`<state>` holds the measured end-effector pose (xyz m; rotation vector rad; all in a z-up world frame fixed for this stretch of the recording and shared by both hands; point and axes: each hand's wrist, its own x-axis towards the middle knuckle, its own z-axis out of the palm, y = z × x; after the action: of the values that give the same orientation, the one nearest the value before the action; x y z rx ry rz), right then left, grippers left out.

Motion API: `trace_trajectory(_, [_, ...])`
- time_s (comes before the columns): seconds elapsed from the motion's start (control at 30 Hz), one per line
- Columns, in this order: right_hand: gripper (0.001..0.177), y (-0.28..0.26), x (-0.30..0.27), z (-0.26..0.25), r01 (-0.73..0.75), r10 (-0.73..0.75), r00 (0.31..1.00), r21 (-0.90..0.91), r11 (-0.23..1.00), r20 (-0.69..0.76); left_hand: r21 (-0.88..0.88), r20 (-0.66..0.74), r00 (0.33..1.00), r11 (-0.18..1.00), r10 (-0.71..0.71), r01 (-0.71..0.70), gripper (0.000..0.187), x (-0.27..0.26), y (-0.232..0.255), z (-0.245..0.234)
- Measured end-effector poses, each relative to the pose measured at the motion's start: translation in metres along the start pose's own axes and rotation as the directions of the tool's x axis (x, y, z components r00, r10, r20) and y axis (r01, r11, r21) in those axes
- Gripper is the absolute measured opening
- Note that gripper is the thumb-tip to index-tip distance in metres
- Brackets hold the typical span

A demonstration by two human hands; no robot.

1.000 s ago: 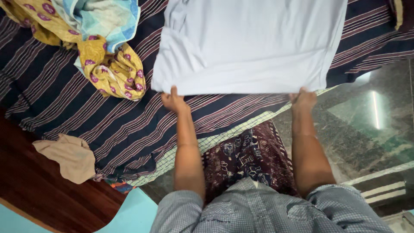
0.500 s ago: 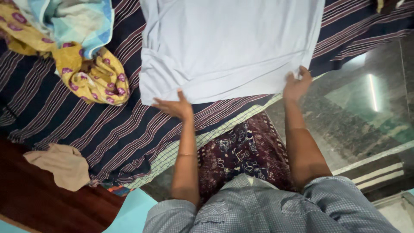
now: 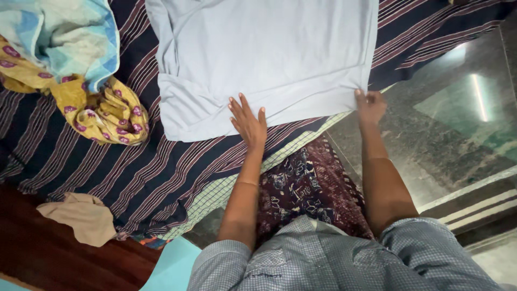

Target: The person picks up a white shirt from a bed, spreads it flat, folds it into a rectangle, and places it into an open backpack before picking up a light blue shirt to repeat the process.

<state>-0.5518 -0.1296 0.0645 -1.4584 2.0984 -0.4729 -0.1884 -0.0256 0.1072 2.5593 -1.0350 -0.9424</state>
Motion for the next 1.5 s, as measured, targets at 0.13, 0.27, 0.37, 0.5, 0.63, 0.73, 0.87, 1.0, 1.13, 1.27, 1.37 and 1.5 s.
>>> trace_trajectory(0.13, [0.043, 0.013, -0.010, -0.021, -0.086, 0.082, 0.991, 0.030, 0.996, 0.107, 0.053, 0.060, 0.998, 0.999, 0.006, -0.009, 0.099, 0.005, 0.001, -0.002])
trace_trajectory(0.27, [0.038, 0.013, -0.010, -0.027, 0.044, -0.049, 0.992, 0.041, 0.998, 0.115, 0.108, 0.159, 0.987, 0.994, -0.035, 0.018, 0.122, 0.008, 0.012, -0.010])
trace_trajectory(0.37, [0.032, 0.007, -0.004, -0.022, 0.035, -0.022, 0.995, -0.127, 0.991, 0.100, 0.206, 0.257, 0.961, 0.977, -0.099, 0.046, 0.138, 0.006, 0.018, -0.025])
trace_trajectory(0.5, [0.012, -0.002, 0.005, -0.021, 0.060, -0.055, 0.998, -0.301, 0.952, 0.026, 0.225, 0.259, 0.946, 0.965, -0.194, 0.136, 0.147, 0.001, 0.019, -0.039])
trace_trajectory(0.63, [0.013, -0.031, -0.001, -0.013, 0.317, -0.333, 0.942, -0.233, 0.919, -0.032, 0.184, 0.197, 0.966, 0.974, -0.167, 0.131, 0.148, -0.004, 0.017, -0.035])
trace_trajectory(0.73, [0.012, -0.076, -0.017, 0.001, 0.373, -0.362, 0.924, -0.077, 0.925, 0.123, 0.158, 0.167, 0.969, 0.975, -0.180, 0.154, 0.148, -0.007, 0.015, -0.031])
trace_trajectory(0.87, [0.039, -0.110, -0.017, 0.011, 0.346, -0.334, 0.887, 0.020, 0.938, 0.320, 0.071, 0.131, 0.979, 0.986, -0.157, 0.149, 0.128, 0.001, 0.001, -0.034])
trace_trajectory(1.0, [0.088, -0.110, 0.000, 0.008, 0.326, -0.299, 0.943, -0.225, 0.918, 0.144, 0.119, -0.039, 0.988, 0.981, -0.151, 0.155, 0.092, 0.020, -0.044, -0.036])
trace_trajectory(1.13, [0.066, -0.107, -0.001, 0.006, 0.455, -0.442, 0.891, -0.195, 0.869, 0.107, 0.077, -0.246, 0.961, 0.985, -0.128, 0.152, 0.074, 0.042, -0.083, -0.050])
trace_trajectory(1.27, [0.023, -0.122, -0.016, 0.030, 0.291, -0.199, 0.887, -0.171, 0.941, 0.416, -0.071, -0.338, 0.920, 0.980, -0.197, 0.184, 0.067, 0.049, -0.098, -0.066])
trace_trajectory(1.37, [0.029, -0.149, -0.033, 0.055, 0.359, -0.292, 0.778, -0.013, 0.933, 0.556, -0.064, -0.344, 0.911, 0.974, -0.226, 0.217, 0.065, 0.046, -0.099, -0.067])
trace_trajectory(1.5, [0.073, -0.197, -0.055, 0.071, 0.521, -0.506, 0.854, -0.227, 0.823, 0.123, 0.077, -0.460, 0.884, 0.987, -0.088, 0.138, 0.073, 0.031, -0.108, -0.065])
